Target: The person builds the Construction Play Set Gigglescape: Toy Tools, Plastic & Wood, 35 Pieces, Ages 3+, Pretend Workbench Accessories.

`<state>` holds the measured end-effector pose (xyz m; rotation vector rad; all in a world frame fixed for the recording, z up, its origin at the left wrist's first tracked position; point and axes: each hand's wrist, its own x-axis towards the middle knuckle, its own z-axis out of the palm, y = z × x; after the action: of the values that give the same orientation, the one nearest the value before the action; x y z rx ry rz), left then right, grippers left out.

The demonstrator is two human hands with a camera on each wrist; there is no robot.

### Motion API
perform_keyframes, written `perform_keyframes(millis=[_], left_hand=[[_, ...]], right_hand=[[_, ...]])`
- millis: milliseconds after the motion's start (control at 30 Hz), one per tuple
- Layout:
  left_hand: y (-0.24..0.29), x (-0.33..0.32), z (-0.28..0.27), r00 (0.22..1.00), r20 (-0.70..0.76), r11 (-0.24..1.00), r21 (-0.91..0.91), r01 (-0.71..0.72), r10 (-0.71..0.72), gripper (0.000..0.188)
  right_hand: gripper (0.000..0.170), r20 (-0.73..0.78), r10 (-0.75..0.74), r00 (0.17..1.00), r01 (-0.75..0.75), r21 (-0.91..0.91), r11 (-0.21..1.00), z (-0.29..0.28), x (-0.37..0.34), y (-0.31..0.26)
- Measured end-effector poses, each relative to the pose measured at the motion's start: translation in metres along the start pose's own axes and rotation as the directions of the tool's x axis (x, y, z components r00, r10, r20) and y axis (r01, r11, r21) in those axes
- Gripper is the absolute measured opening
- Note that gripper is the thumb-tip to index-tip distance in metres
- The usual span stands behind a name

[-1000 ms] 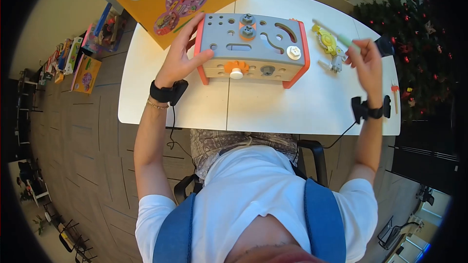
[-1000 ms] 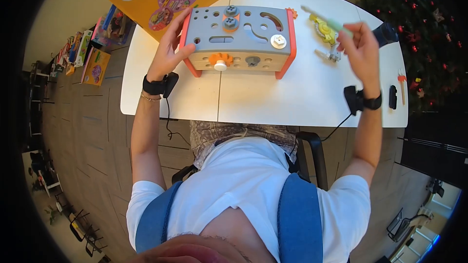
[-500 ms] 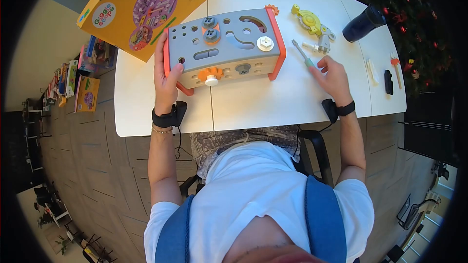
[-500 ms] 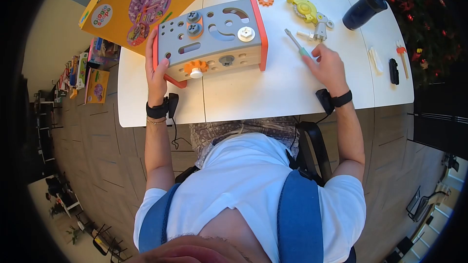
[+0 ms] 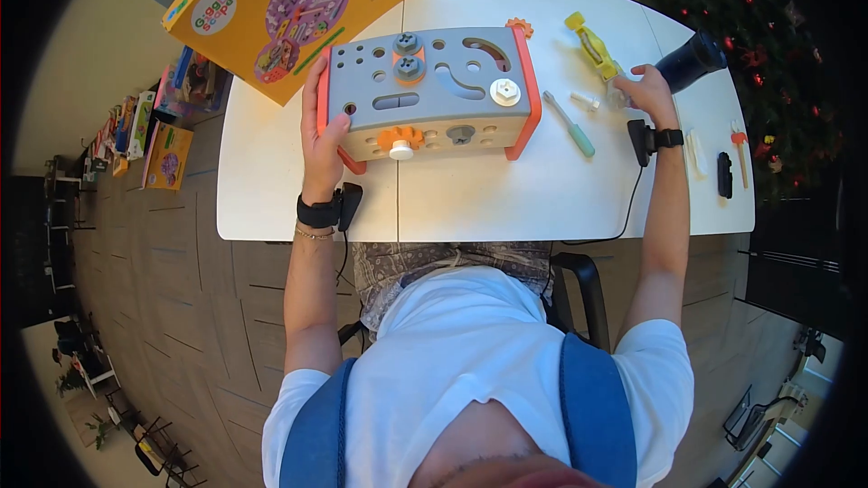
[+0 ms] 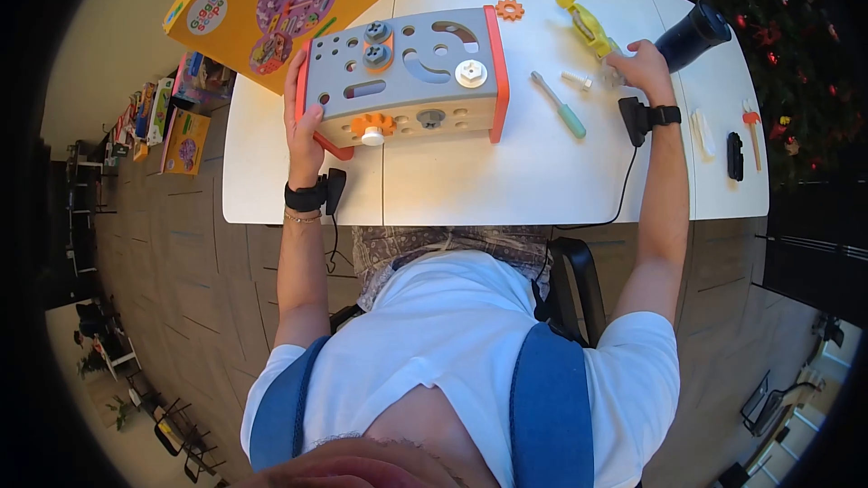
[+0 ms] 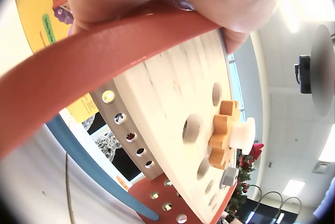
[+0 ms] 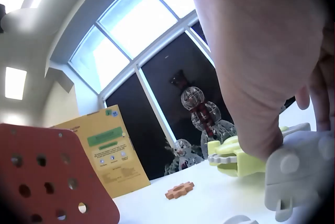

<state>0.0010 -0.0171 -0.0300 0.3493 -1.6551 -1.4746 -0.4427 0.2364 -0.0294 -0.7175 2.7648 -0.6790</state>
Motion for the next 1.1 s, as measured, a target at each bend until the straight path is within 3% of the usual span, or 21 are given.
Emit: perform_keyframes(millis=[33, 67, 100, 133, 167, 233, 267, 333, 367, 433, 500, 567, 633, 667, 700, 733, 767, 800, 933, 1000, 1100], left_hand=[[0.001, 0.001, -0.002, 1.000, 0.010, 1.000, -0.014, -0.014, 0.014, 0.083], [0.002, 0.002, -0.002, 0.999, 0.023, 0.998, -0.051, -0.022, 0.024, 0.081], [0.002, 0.002, -0.003, 1.000, 0.001, 0.999, -0.048, -0.019, 0.019, 0.081], [0.002, 0.004, -0.004, 0.999, 0.020, 0.998, -0.050, -0.033, 0.034, 0.080], [0.001, 0.005, -0.005, 0.998, 0.038, 0.998, -0.052, -0.045, 0.047, 0.079], [-0.001, 0.004, -0.006, 0.999, 0.009, 0.995, -0.088, -0.052, 0.053, 0.078], [-0.004, 0.004, -0.007, 0.998, 0.023, 0.994, -0.094, -0.060, 0.063, 0.078], [-0.004, 0.003, -0.008, 0.996, 0.041, 0.992, -0.101, -0.077, 0.082, 0.077], [-0.005, 0.003, -0.008, 0.996, 0.029, 0.992, -0.097, -0.083, 0.086, 0.077], [-0.006, 0.002, -0.008, 0.997, 0.029, 0.990, -0.118, -0.071, 0.075, 0.077], [-0.004, 0.002, -0.004, 0.997, 0.013, 0.983, -0.166, -0.077, 0.080, 0.077], [-0.004, 0.001, -0.003, 0.997, 0.007, 0.978, -0.195, -0.078, 0.081, 0.077], [-0.004, 0.000, -0.003, 0.998, -0.004, 0.980, -0.190, -0.064, 0.064, 0.079], [-0.005, 0.000, -0.004, 0.998, -0.005, 0.982, -0.176, -0.061, 0.061, 0.080], [-0.007, 0.000, -0.004, 0.998, -0.007, 0.985, -0.162, -0.057, 0.057, 0.081], [-0.005, -0.001, -0.004, 0.998, -0.020, 0.985, -0.162, -0.056, 0.053, 0.081], [-0.002, -0.001, -0.003, 1.000, -0.004, 0.986, -0.165, -0.022, 0.022, 0.083], [0.000, -0.002, -0.002, 1.000, 0.015, 0.985, -0.170, 0.012, -0.009, 0.084], [-0.005, -0.002, -0.006, 0.999, 0.024, 0.983, -0.181, 0.028, -0.024, 0.084], [-0.005, -0.004, -0.006, 0.998, 0.029, 0.980, -0.192, 0.059, -0.055, 0.084], [0.010, -0.005, -0.005, 0.990, 0.039, 0.973, -0.183, 0.142, -0.137, 0.084]], right_hand=[[0.061, 0.007, -0.013, 1.000, 0.013, -0.012, 1.000, -0.003, 0.004, 0.004], [0.055, 0.163, 0.017, 0.986, -0.064, 0.287, 0.956, -0.008, 0.014, 0.020], [0.050, 0.324, -0.001, 0.946, -0.184, 0.540, 0.822, -0.011, 0.023, 0.027], [0.040, 0.389, -0.079, 0.918, -0.248, 0.717, 0.651, -0.015, 0.022, 0.025], [0.037, 0.438, -0.254, 0.862, -0.297, 0.844, 0.446, -0.016, 0.021, 0.020], [0.040, 0.238, -0.481, 0.844, -0.210, 0.971, 0.111, -0.018, -0.008, -0.011], [0.040, 0.252, -0.491, 0.834, -0.218, 0.968, 0.127, -0.025, -0.026, -0.043], [0.046, 0.018, -0.598, 0.802, 0.076, 0.988, 0.132, -0.038, -0.057, -0.110], [0.046, 0.022, -0.608, 0.793, 0.075, 0.988, 0.133, -0.040, -0.061, -0.135], [0.046, -0.079, -0.754, 0.652, 0.394, 0.885, 0.248, -0.037, -0.062, -0.179], [0.046, -0.103, -0.851, 0.515, 0.734, 0.566, 0.376, -0.019, -0.065, -0.223], [0.047, -0.150, -0.985, 0.091, 0.994, 0.072, 0.081, 0.000, -0.066, -0.274], [0.022, -0.144, -0.978, -0.154, 0.988, -0.003, -0.155, 0.019, -0.086, -0.310], [0.029, -0.174, -0.965, -0.195, 0.971, 0.104, -0.215, 0.018, -0.099, -0.324], [0.029, -0.170, -0.964, -0.205, 0.968, 0.109, -0.225, 0.024, -0.098, -0.330], [0.029, -0.064, -0.998, -0.016, 0.926, 0.375, -0.039, 0.030, -0.100, -0.336], [0.030, 0.094, -0.985, 0.144, 0.789, 0.590, 0.172, 0.035, -0.103, -0.341], [0.033, 0.122, -0.968, 0.220, 0.795, 0.553, 0.250, 0.037, -0.107, -0.343], [0.035, 0.100, -0.980, 0.169, 0.817, 0.542, 0.197, 0.038, -0.114, -0.352], [0.037, 0.041, -0.999, 0.032, 0.896, 0.442, 0.047, 0.033, -0.125, -0.357], [0.039, 0.066, -0.993, 0.094, 0.903, 0.414, 0.113, 0.032, -0.129, -0.355]])
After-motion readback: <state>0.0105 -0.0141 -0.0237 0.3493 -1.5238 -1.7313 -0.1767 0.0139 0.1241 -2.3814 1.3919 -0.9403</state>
